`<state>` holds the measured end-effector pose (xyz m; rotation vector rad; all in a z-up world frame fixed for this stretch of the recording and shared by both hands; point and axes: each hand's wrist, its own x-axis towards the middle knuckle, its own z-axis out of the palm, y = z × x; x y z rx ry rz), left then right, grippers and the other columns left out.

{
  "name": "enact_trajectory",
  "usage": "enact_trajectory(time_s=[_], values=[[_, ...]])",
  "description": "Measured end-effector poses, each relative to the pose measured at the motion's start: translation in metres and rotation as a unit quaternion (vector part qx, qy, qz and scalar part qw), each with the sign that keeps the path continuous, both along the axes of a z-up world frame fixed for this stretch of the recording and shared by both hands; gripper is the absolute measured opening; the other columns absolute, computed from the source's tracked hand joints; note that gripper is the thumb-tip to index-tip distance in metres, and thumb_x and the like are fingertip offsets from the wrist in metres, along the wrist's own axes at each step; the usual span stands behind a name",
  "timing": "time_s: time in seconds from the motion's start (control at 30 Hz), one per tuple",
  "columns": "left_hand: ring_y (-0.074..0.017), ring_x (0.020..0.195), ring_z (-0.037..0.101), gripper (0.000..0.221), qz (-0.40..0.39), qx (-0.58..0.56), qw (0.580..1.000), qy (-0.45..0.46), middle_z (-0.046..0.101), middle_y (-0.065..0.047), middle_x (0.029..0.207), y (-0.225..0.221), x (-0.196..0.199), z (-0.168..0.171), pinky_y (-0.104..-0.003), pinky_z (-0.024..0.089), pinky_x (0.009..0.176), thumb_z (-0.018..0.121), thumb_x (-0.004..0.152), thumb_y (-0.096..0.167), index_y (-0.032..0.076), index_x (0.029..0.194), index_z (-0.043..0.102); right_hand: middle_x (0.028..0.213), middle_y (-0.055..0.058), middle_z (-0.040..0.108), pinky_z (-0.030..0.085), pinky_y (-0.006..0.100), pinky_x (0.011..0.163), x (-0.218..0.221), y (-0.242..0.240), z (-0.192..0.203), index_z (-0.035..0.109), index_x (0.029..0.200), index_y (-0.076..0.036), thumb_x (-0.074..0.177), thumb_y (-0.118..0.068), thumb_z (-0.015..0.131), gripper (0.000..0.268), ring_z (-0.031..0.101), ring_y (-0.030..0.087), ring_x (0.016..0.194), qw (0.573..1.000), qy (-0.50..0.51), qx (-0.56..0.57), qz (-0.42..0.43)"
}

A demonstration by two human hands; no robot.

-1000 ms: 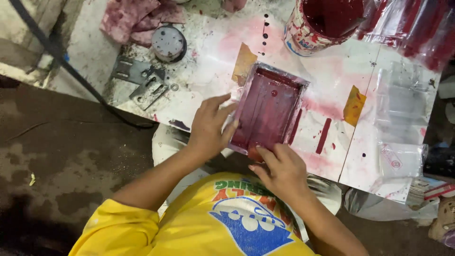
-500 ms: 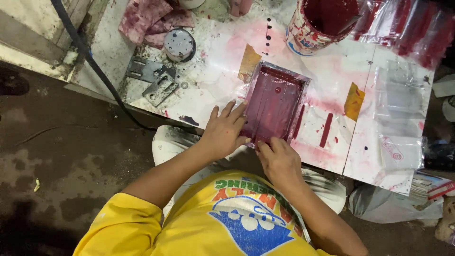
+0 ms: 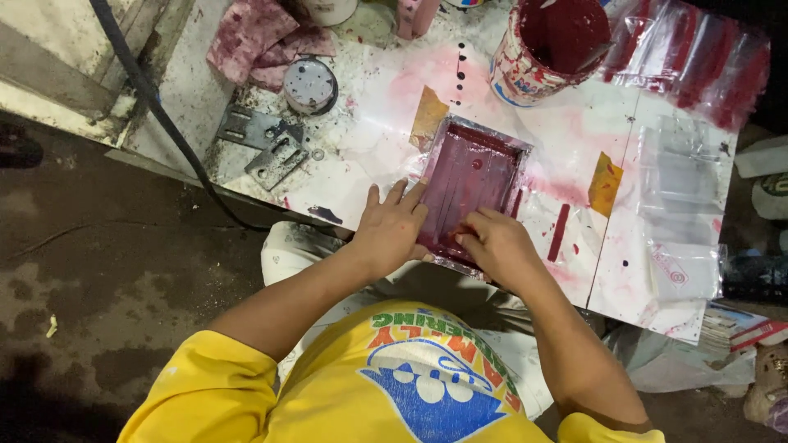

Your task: Stirring red ink in a container and applying it to a screen printing frame using a wooden stick.

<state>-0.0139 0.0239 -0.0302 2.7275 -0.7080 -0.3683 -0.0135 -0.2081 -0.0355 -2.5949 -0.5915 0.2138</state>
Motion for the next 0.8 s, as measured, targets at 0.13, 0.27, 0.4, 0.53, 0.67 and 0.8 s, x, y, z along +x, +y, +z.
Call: enact_trajectory(time_s=[0.13,0.27,0.4,0.53,0.67,0.8], values=[[-0.046,0.143,0.036,0.065,0.006,-0.004,1.0,0.005,0.042,-0.022,0.155,-0.002,0.0,0.006,-0.072,0.028,0.107,0.082,0.081,0.044,0.003,0.126,0.061,0.09,0.025,0.069,0.052,0.056,0.08,0.023,-0.01,0.022,0.069,0.098,-0.003,0.087,-0.017,0.075,0.019,0.067,0.05,0.094,0.997,0.04,0.053,-0.05],[-0.0461,0.146,0.031,0.063,0.001,-0.003,0.999,0.037,0.038,-0.023,0.158,-0.004,0.003,0.015,-0.072,0.026,0.108,0.082,0.082,0.039,0.002,0.127,0.059,0.092,0.009,0.065,0.056,0.045,0.078,0.074,-0.02,-0.003,0.075,0.105,-0.015,0.09,-0.021,0.079,0.017,0.069,0.037,0.09,0.985,-0.143,0.005,-0.095],[-0.0466,0.146,0.03,0.063,0.0,-0.006,0.999,0.051,0.037,-0.024,0.158,-0.005,0.006,0.014,-0.073,0.026,0.108,0.083,0.081,0.037,0.002,0.127,0.059,0.086,0.002,0.059,0.056,0.034,0.068,0.114,-0.024,-0.034,0.075,0.1,-0.014,0.092,-0.017,0.081,0.01,0.067,0.026,0.076,0.956,-0.274,-0.019,-0.104],[-0.0471,0.146,0.029,0.063,0.001,-0.01,0.998,0.065,0.036,-0.025,0.158,-0.004,0.005,0.017,-0.074,0.026,0.108,0.084,0.081,0.036,0.001,0.127,0.059,0.085,-0.003,0.054,0.056,0.031,0.065,0.126,-0.024,-0.043,0.075,0.101,-0.018,0.093,-0.021,0.081,0.01,0.065,0.02,0.072,0.948,-0.307,-0.037,-0.079],[-0.0484,0.142,0.034,0.064,0.012,-0.03,0.999,0.042,0.038,-0.025,0.156,-0.004,0.003,0.01,-0.075,0.026,0.105,0.085,0.079,0.039,0.001,0.123,0.06,0.082,0.001,0.056,0.054,0.033,0.059,0.125,-0.016,-0.034,0.076,0.099,-0.013,0.093,-0.017,0.079,0.008,0.065,0.024,0.067,0.952,-0.297,-0.058,-0.036],[-0.049,0.141,0.036,0.068,0.008,-0.033,0.999,0.038,0.036,-0.025,0.158,-0.003,0.003,0.005,-0.076,0.027,0.104,0.088,0.075,0.043,0.002,0.122,0.06,0.08,0.002,0.056,0.054,0.03,0.055,0.126,-0.014,-0.03,0.075,0.096,-0.011,0.094,-0.013,0.078,0.003,0.065,0.023,0.064,0.954,-0.29,-0.074,-0.024]])
